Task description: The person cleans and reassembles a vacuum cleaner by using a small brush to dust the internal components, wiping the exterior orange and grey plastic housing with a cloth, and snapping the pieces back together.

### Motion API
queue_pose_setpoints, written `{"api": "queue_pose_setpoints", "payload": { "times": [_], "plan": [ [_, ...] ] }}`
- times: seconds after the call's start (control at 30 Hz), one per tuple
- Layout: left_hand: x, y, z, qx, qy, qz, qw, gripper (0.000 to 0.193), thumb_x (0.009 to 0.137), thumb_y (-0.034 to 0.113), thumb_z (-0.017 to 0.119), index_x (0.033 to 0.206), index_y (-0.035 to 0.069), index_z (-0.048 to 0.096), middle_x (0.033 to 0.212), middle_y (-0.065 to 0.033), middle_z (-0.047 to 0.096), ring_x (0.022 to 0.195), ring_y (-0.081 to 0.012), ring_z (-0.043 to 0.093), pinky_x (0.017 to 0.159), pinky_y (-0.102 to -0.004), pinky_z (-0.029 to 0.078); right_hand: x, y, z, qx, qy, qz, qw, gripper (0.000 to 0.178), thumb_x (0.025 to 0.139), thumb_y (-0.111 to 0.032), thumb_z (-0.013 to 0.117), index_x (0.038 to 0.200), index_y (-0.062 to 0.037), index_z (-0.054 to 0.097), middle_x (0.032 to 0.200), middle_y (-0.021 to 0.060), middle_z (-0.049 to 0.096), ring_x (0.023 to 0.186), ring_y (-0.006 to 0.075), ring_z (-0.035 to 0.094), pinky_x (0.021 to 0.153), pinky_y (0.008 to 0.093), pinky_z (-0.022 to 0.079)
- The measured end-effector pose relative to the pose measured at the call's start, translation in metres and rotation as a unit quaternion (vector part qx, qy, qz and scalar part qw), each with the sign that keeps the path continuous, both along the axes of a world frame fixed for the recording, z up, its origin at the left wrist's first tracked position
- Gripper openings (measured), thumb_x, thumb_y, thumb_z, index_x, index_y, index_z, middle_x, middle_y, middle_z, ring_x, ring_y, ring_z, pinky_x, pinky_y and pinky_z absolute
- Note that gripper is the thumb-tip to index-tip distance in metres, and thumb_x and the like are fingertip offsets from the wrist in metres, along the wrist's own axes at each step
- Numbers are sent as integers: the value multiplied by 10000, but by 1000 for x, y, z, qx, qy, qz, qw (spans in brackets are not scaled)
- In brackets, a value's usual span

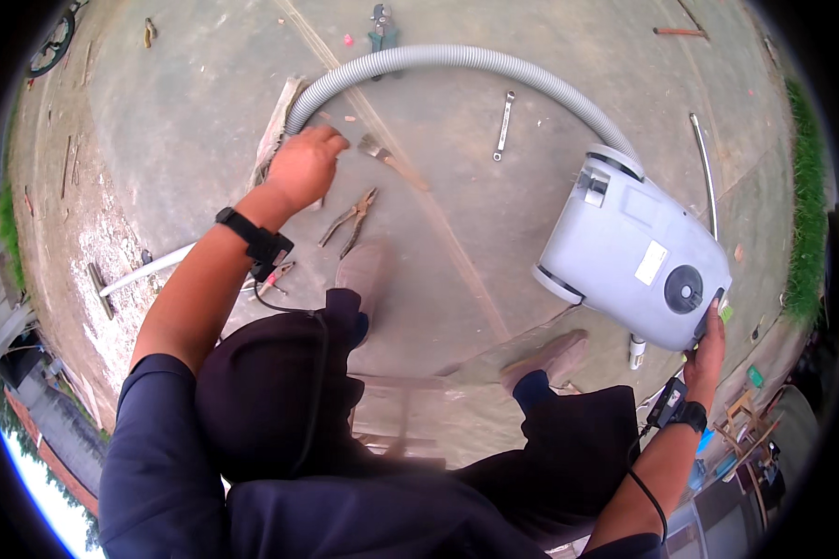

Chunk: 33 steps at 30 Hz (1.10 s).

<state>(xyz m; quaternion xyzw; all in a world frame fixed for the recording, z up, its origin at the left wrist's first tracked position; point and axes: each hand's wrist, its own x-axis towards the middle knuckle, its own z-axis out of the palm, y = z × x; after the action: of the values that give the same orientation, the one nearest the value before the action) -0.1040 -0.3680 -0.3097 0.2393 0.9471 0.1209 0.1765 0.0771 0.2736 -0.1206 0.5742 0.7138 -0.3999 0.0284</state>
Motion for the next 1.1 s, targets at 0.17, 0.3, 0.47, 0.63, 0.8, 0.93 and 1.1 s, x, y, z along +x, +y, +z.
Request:
{"api": "queue_pose_setpoints", "payload": {
  "times": [0.17,0.3,0.47,0.63,0.8,0.93,1.1],
  "plan": [
    [1,69,-35,-62,-24,-122,990,304,867,65,597,1164,95,657,1220,-103,609,1174,-292,592,970,-431,497,4,-3,-3,0,16,2,1000,637,965,-616,603,1357,-114,589,1384,49,584,1253,210,523,978,489,431],
    [2,82,-49,-148,-33,-133,980,289,883,91,585,1163,86,655,1194,-107,611,1175,-278,595,939,-411,511,7,-6,-8,3,8,-19,1000,605,986,-601,583,1362,-127,587,1351,35,599,1224,194,536,940,454,447],
    [7,77,-60,-202,-43,-135,969,228,893,113,597,1109,65,651,1185,-111,608,1166,-273,598,929,-409,514,2,-15,-7,6,-1,-32,999,584,1006,-581,568,1343,-104,586,1321,38,609,1185,196,560,919,447,472],
    [1,88,-51,-125,-104,-64,985,242,863,86,658,1103,60,634,1163,-115,626,1101,-289,628,864,-407,542,5,-2,-7,-10,8,-22,1000,585,986,-584,606,1335,-114,599,1365,48,582,1229,212,524,995,511,417],
    [-3,159,24,306,-389,44,868,157,927,94,694,1052,42,613,1000,-40,666,950,-193,651,860,-367,540,10,5,-3,5,-2,5,1000,610,965,-597,627,1322,-102,608,1342,50,591,1188,190,530,932,463,434],
    [2,198,39,395,-377,-39,837,154,973,139,697,1059,37,618,956,0,677,908,-115,646,846,-309,533,1,-10,-2,20,4,33,999,650,963,-594,633,1320,-51,603,1262,64,641,1110,176,594,899,405,478],
    [12,220,71,420,-491,24,763,169,964,149,717,1084,55,645,1018,-28,711,901,-108,654,807,-272,533,2,-19,-1,53,14,42,998,634,976,-570,631,1294,-22,606,1196,85,674,1017,166,653,824,349,525]
  ]
}}
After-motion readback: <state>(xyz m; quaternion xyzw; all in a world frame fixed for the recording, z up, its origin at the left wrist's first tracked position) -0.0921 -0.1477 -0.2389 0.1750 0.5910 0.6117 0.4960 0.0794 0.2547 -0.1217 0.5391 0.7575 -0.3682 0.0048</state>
